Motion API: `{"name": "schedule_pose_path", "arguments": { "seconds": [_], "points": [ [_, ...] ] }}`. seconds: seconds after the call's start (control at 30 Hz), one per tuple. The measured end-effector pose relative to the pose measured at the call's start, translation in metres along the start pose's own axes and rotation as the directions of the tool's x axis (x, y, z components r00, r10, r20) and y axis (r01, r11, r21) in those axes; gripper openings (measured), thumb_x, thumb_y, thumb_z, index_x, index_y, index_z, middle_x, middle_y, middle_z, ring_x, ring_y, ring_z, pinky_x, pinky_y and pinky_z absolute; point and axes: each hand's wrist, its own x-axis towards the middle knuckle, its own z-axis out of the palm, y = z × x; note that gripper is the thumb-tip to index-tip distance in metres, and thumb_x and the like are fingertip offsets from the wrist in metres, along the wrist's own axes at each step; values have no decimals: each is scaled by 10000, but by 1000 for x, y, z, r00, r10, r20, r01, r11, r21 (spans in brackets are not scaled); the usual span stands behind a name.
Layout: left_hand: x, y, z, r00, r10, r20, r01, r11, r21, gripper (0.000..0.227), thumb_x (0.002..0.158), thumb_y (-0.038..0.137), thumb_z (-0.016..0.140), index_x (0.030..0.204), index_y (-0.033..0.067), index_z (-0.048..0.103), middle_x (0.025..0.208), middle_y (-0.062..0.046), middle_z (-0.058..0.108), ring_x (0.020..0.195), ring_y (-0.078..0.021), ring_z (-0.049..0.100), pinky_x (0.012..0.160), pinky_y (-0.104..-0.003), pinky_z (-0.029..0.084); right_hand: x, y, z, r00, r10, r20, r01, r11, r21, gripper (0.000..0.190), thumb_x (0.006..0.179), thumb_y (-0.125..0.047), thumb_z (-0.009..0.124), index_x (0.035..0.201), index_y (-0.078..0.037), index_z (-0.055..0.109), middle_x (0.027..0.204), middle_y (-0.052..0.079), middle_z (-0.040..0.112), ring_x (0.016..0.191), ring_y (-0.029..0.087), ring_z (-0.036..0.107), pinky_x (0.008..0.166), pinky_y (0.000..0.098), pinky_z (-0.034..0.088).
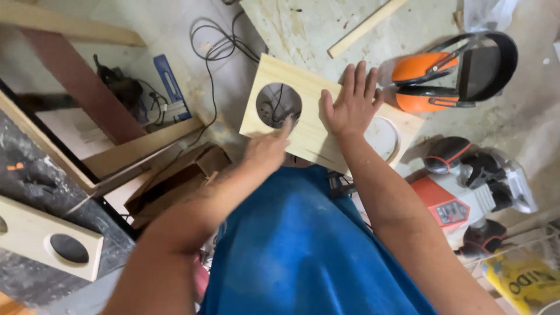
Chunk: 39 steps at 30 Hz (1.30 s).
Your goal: Hand-sanding the interior edges of circular cutouts in a wooden board to smooth the surface.
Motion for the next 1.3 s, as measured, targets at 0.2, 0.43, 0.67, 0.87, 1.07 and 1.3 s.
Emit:
{"name": "schedule_pose_path", "arguments": {
  "seconds": [0.2, 0.43, 0.67, 0.87, 1.07, 1.3],
  "points": [
    [-2, 18, -11, 998, 32, -49, -33, 999, -23, 607, 1133, 300, 382, 1679, 67, 253, 1379, -292, 668, 1146, -485, 707, 939, -654, 563, 1, -4, -3, 1000, 16, -20, -16, 1000, 3, 849, 986, -726, 371, 1594, -145, 486, 1670, 110, 420, 1535, 367, 325, 1074, 574, 276],
    [4, 1, -15, 1000, 10, 8, -11, 997, 78, 598, 1133, 312, 378, 1692, 141, 253, 1484, -212, 621, 1254, -443, 663, 1009, -638, 534, 8, -3, 0, 999, 23, -41, -24, 999, -25, 839, 1000, -729, 325, 1603, -164, 471, 1672, 96, 407, 1540, 355, 304, 1082, 571, 266],
    [-4, -19, -5, 998, 66, -19, -62, 988, 144, 583, 1136, 277, 377, 1687, 110, 281, 1452, -221, 647, 1253, -431, 677, 1029, -625, 519, 7, -4, -6, 999, 32, 35, -31, 999, -38, 853, 995, -726, 315, 1621, -161, 447, 1684, 98, 380, 1550, 361, 272, 1108, 577, 258],
    [65, 21, 9, 998, -67, 10, 67, 996, -59, 723, 1130, 442, 303, 1661, -12, 116, 1380, -357, 610, 1288, -491, 626, 1031, -633, 516, 9, -5, -7, 999, 28, -28, -29, 999, -22, 839, 999, -723, 322, 1600, -160, 479, 1663, 102, 420, 1532, 369, 310, 1085, 580, 274],
    [40, -49, 44, 997, 77, -23, -70, 970, 233, 623, 1101, 299, 419, 1678, 108, 278, 1191, -244, 751, 1124, -433, 738, 961, -625, 562, 2, 2, -4, 999, -9, -33, 7, 999, -42, 843, 994, -730, 344, 1603, -162, 473, 1666, 109, 422, 1526, 366, 323, 1073, 573, 283],
    [29, -25, 19, 995, 77, -67, -73, 995, 72, 616, 1116, 294, 423, 1671, 80, 267, 1194, -321, 731, 1147, -482, 725, 983, -657, 547, -1, 0, 1, 999, -14, -40, 13, 1000, -25, 836, 1001, -726, 301, 1595, -166, 480, 1661, 103, 420, 1529, 359, 312, 1075, 572, 270]
  ]
}}
